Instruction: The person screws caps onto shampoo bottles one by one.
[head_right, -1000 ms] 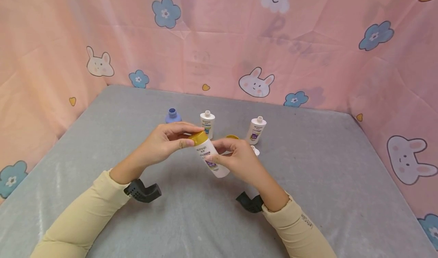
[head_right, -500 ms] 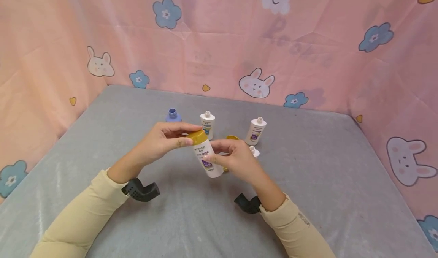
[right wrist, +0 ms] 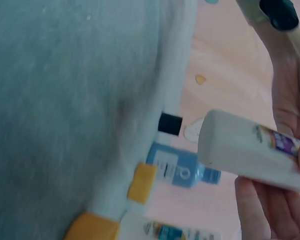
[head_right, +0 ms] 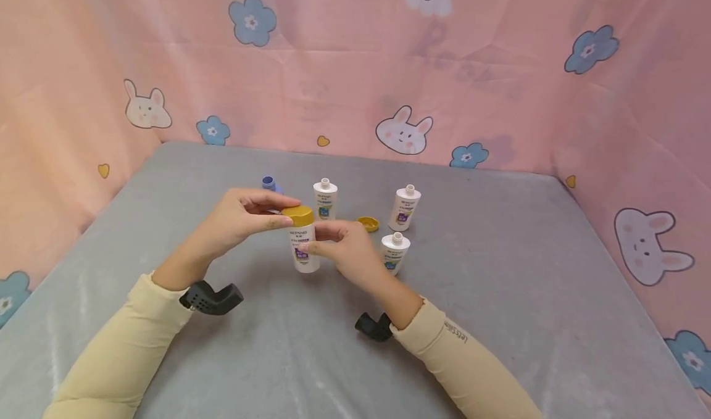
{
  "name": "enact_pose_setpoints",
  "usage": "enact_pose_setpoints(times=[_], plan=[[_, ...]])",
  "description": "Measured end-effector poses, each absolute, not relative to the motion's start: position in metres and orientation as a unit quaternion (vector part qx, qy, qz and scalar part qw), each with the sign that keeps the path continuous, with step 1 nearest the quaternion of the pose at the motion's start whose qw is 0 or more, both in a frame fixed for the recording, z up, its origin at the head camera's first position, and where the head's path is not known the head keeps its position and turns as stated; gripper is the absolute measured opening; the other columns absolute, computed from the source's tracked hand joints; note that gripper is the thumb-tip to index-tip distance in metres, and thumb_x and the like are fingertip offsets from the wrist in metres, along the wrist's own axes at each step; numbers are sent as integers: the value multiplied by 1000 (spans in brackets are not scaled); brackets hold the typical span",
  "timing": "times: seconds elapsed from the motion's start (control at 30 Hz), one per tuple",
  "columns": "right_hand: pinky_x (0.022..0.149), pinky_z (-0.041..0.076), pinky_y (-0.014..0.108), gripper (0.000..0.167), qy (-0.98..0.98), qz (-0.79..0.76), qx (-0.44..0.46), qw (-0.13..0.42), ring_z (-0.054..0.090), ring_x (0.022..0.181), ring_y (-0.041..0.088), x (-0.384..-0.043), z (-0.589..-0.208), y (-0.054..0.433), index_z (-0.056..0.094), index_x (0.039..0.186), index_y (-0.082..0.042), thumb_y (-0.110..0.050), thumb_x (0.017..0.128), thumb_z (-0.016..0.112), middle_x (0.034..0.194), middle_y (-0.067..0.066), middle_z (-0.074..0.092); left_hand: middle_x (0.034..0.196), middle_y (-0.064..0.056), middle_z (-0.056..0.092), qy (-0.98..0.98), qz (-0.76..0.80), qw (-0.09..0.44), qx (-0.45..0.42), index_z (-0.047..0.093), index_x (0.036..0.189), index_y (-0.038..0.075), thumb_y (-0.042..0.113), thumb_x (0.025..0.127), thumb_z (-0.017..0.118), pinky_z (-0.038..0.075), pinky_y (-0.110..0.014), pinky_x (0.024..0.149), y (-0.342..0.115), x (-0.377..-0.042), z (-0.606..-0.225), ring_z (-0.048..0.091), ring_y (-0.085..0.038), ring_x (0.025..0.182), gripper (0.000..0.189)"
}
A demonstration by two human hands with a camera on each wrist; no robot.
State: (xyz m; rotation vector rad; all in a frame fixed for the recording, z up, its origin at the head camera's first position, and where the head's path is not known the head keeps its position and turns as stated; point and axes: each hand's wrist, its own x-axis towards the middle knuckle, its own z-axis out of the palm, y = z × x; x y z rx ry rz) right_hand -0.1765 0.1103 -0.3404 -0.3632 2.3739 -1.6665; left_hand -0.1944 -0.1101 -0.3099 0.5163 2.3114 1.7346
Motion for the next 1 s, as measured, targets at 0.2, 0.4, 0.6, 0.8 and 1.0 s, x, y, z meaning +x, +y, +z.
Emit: enact_pose_setpoints(times=[0.2,0.4,0.6,0.8,1.0], plan=[[96,55,40,33,795,-587,-110,109,69,110,19,-179,-348,91,75,115,-10,-19,84,80,116,5,75,112,-3,75,816,541,112,169,76,115,16,23,84,80,58,-31,86,-127,-199,-305,71,-17,100,32],[93,57,35,31,779,-608,-90,124,70,105,16,-179,-360,77,77,111,-9,-15,82,81,111,6,76,110,-5,75,835,499,146,180,76,111,12,18,82,82,58,-31,86,-138,-204,-303,71,-17,101,30],[91,58,33,31,769,-622,-76,131,71,102,15,-179,-368,69,76,111,-3,-10,82,81,111,12,75,110,-5,75,844,468,170,198,75,112,10,18,83,81,58,-31,86,-141,-207,-304,71,-16,100,31],[91,58,33,31,768,-622,-63,135,70,101,15,-180,-370,66,76,111,-4,-9,81,82,111,10,76,109,-5,75,843,466,180,198,75,111,11,16,84,80,58,-33,88,-142,-209,-306,71,-16,101,29],[90,58,32,33,771,-618,-58,145,70,100,14,-180,-370,66,75,112,-4,-9,81,82,111,10,76,111,-7,74,843,459,188,207,74,112,9,14,84,79,58,-35,90,-142,-209,-307,70,-18,104,29]])
